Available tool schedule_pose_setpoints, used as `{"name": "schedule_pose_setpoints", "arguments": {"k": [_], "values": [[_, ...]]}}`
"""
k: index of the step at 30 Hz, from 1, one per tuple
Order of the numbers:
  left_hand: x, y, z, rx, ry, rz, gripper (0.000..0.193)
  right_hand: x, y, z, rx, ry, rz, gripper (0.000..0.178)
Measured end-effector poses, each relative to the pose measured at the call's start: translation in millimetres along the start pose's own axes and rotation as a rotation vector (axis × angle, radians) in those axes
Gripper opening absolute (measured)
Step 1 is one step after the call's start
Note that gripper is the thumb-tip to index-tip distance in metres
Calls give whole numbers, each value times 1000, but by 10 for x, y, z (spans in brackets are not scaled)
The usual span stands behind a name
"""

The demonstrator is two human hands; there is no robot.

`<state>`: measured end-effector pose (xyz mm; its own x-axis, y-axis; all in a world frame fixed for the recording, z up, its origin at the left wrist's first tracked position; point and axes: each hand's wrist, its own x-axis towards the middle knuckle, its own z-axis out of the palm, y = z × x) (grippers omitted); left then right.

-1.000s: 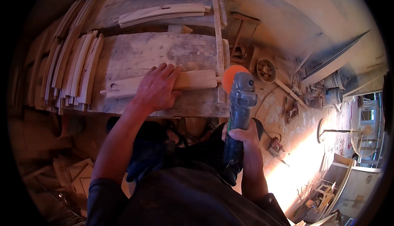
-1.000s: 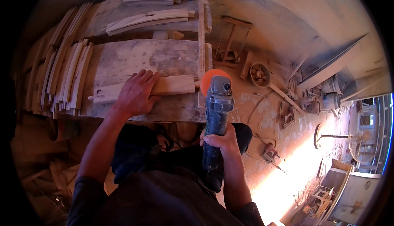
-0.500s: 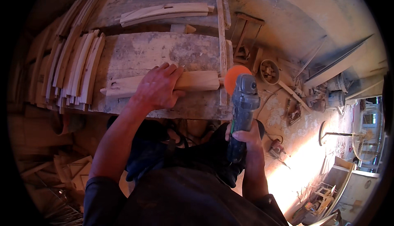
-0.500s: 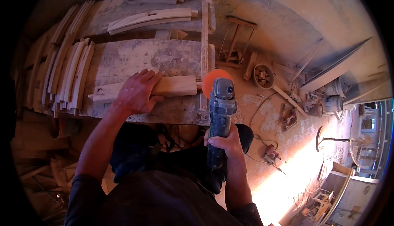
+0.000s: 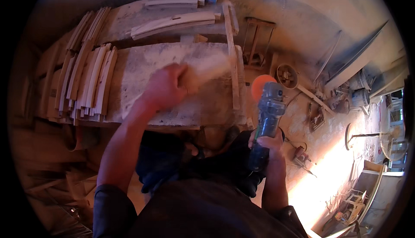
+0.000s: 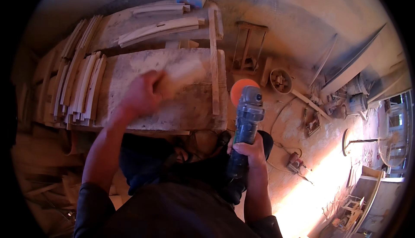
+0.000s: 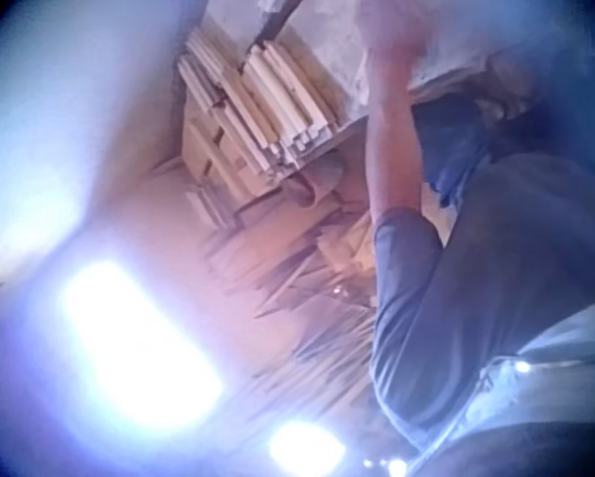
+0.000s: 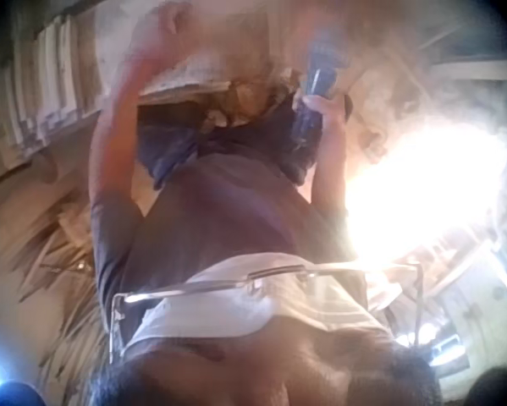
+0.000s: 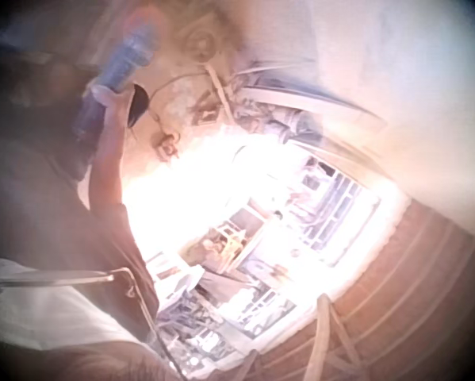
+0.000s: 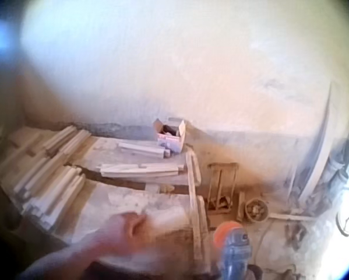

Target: The person sands wooden pieces using an angle grinder and sorts them on a workbench.

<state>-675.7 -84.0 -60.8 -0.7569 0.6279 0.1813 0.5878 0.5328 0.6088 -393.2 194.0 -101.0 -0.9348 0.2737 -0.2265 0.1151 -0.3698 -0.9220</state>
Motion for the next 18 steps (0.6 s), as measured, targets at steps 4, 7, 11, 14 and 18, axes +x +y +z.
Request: {"name": "schedule_pose_setpoints", "arguments": {"k": [4,7,11,14,18], "values": [[191,409,-561,-493,204,-461,58,-156,5,-4,61,60,-57,56],[12,180,-548,-807,472,-623,60,-208,-39,134,74,80,-59,57],[-480,-166,-106,-1326,637,-880,62,-218,-67,198,73,60,-56,59],[-1020,-235,228,-1459,547,-993,51,-226,-130,266,26,78,-30,60],[-1214,449,208,-795,227,-624,48,-236,-164,307,87,74,19,56]]}}
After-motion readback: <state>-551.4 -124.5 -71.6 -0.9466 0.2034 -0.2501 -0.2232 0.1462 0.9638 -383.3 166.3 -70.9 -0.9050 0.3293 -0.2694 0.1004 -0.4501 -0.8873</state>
